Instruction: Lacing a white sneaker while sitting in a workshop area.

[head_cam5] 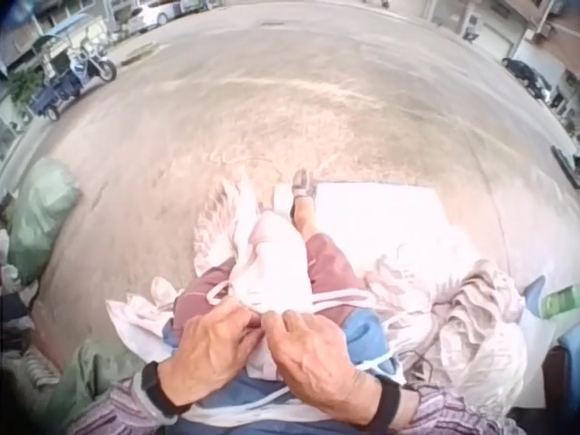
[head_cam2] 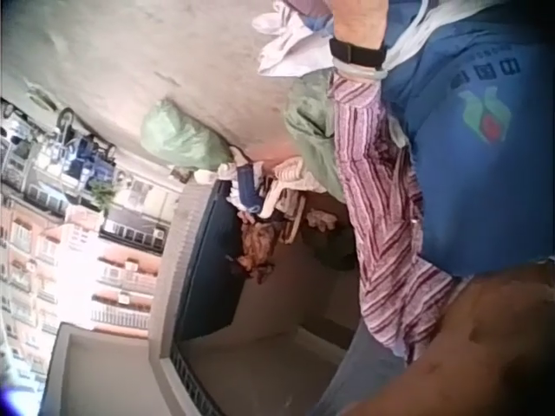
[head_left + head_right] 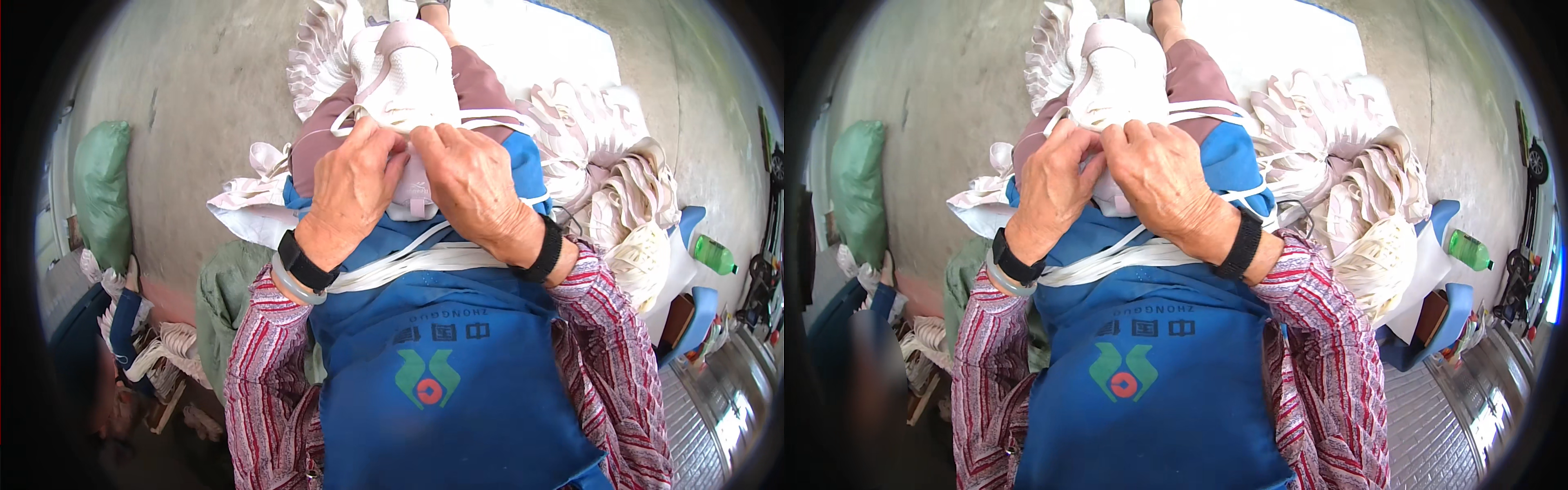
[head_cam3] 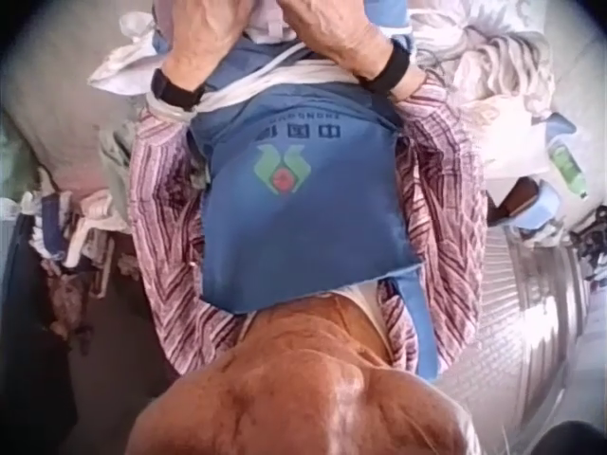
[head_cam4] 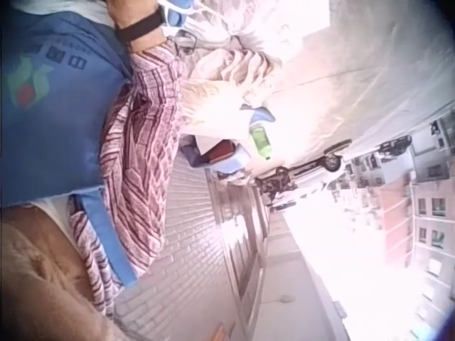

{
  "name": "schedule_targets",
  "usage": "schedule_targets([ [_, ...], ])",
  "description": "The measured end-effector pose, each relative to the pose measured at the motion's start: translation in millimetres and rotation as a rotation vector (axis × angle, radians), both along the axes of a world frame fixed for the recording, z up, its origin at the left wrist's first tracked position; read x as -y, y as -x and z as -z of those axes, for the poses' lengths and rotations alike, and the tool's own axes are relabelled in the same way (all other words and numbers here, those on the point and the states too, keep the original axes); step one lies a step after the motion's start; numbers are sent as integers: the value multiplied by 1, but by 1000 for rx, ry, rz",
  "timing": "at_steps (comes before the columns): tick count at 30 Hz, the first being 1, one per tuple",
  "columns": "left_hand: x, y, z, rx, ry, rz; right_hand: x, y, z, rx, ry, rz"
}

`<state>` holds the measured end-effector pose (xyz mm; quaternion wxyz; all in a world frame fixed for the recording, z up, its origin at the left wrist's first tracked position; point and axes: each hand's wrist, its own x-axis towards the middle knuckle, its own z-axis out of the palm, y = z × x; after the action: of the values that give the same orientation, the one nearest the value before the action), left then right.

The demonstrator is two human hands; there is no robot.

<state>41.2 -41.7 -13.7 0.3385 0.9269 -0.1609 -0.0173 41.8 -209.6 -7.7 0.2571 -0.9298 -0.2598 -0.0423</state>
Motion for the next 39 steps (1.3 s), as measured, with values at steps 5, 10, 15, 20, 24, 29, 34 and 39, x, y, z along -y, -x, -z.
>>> schedule_targets([
  [5, -2, 0, -3, 7, -124, 34, 8, -1, 0, 43, 5, 14],
  [10, 0, 0, -2, 56, -129, 23, 1, -2, 2, 69, -16, -31],
  [15, 4, -2, 2, 111, -238, 119, 4, -3, 5, 70, -5, -40],
  [20, 1, -12, 1, 90, -126, 129, 18, -1, -2, 118, -90, 17],
  [24, -4, -15, 1, 26, -79, 135, 39, 10, -12, -20, -200, 109],
  [29, -14, -11, -10, -152, 46, 80, 56, 25, -12, -349, -239, 194],
  [34, -64, -5, -24, -458, 185, -147, 42, 24, -11, -288, -257, 126],
  [39, -72, 13, -17, -761, 266, -247, 45, 24, -8, -361, -280, 153],
])
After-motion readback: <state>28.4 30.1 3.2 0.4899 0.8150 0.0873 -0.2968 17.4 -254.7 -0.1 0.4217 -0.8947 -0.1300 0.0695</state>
